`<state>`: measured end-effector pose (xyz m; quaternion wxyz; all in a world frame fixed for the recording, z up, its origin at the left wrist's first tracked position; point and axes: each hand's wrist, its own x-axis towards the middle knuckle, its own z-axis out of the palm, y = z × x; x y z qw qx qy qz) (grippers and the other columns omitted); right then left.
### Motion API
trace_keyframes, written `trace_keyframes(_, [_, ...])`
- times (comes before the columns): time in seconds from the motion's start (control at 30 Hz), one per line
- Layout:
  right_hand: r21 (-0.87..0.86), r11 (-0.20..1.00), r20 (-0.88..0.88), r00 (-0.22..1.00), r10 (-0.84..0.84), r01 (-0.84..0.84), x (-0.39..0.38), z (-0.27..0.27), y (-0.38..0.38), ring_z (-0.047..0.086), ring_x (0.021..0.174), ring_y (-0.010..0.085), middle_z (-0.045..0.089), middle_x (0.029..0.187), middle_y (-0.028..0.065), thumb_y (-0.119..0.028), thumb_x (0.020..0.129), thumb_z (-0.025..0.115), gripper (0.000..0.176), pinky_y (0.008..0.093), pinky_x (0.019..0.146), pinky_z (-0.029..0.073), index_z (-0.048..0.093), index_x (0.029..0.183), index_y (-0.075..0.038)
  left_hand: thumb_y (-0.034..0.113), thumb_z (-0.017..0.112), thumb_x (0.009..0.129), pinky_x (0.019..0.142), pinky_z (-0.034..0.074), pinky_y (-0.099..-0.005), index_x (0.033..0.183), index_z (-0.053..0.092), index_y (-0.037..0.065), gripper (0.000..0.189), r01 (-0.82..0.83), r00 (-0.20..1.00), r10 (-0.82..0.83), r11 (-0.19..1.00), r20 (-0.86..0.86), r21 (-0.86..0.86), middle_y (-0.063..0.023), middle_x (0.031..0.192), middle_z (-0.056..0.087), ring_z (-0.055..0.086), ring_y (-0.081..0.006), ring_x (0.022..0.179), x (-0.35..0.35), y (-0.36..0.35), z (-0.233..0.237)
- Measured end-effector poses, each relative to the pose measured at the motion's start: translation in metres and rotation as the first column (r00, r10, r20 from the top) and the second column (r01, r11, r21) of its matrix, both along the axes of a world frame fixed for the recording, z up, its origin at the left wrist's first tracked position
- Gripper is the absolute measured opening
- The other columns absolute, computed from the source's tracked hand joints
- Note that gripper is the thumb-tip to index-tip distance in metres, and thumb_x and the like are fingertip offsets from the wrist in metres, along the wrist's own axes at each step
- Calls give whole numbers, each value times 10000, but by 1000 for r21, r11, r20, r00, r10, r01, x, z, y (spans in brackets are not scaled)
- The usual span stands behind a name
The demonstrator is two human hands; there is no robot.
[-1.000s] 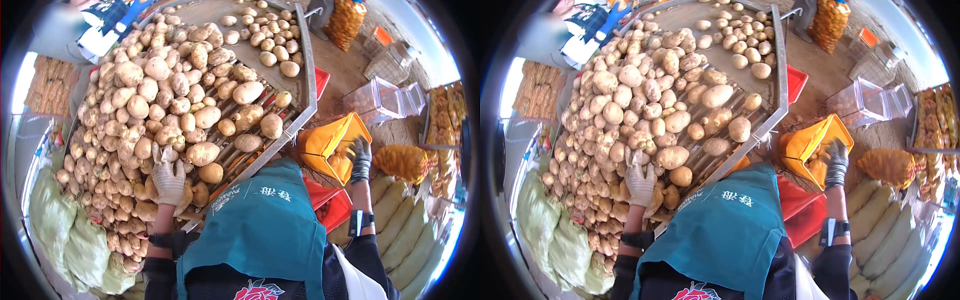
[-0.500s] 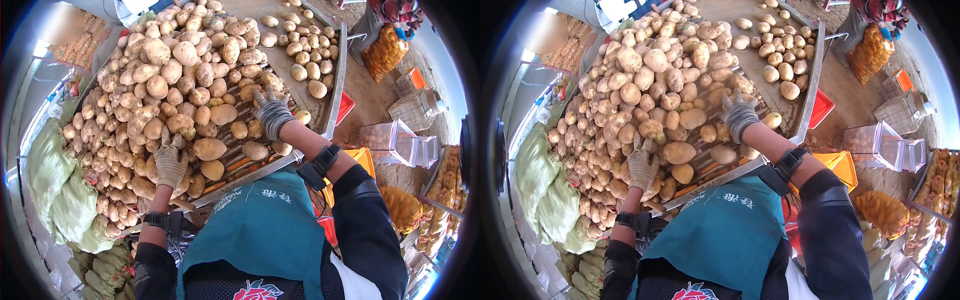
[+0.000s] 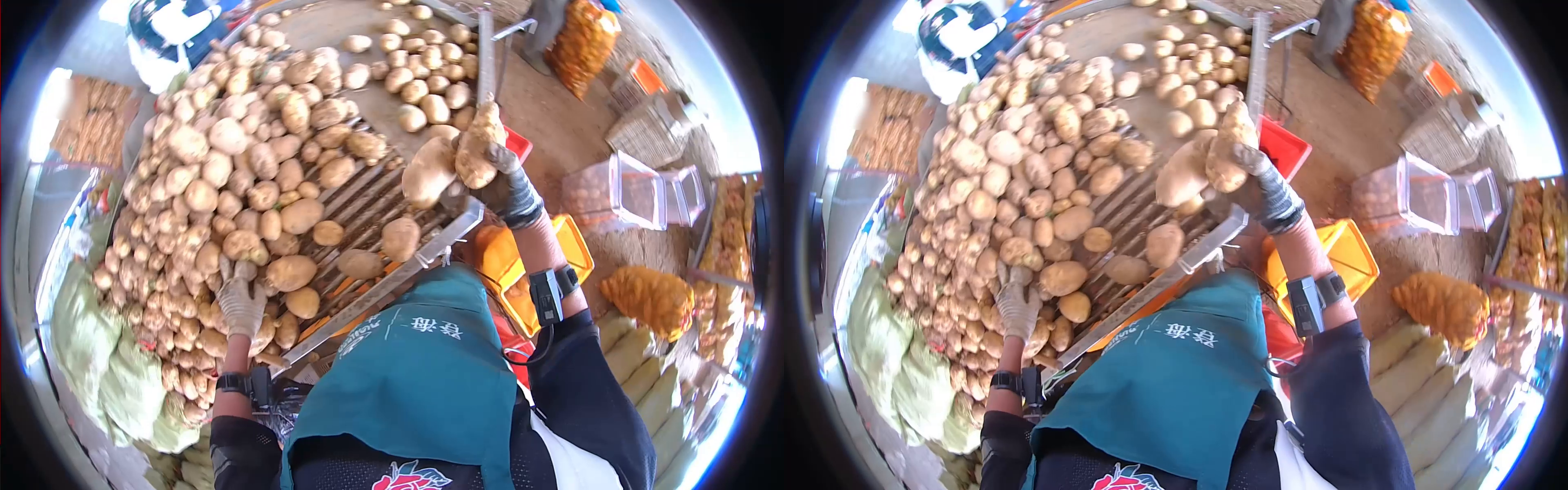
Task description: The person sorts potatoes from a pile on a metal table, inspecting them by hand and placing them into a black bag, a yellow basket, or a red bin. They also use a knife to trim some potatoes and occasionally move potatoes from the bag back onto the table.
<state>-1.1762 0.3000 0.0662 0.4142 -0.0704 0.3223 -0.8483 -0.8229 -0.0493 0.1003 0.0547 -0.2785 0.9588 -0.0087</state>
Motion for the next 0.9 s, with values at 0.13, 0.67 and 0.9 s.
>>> trace_keyframes(0.13, [-74,980,125,977,-173,183,27,-24,83,632,995,273,611,1146,111,-572,731,736,779,460,776,583,527,1258,-37,133,636,807,1092,336,-455,1309,530,-22,536,-103,995,103,990,-3,93,-303,1487,353,475,-415,1267,2,6,-2])
trace_keyframes(0.67, [465,470,226,413,-882,750,106,-189,327,572,1011,279,562,1096,76,-428,767,780,484,479,814,558,547,1113,-181,162,615,876,1151,297,-432,1459,393,55,633,-1,999,-1,1000,-51,-30,-238,1575,229,324,-405,1405,18,-6,-16])
trace_keyframes(0.9, [888,340,44,680,-732,308,106,-195,281,579,1002,245,593,1128,5,-275,785,806,574,474,740,547,493,1266,-271,172,605,884,1135,302,-418,1451,392,32,622,1,1000,0,998,22,-58,-235,1564,254,353,-375,1393,16,-2,-9])
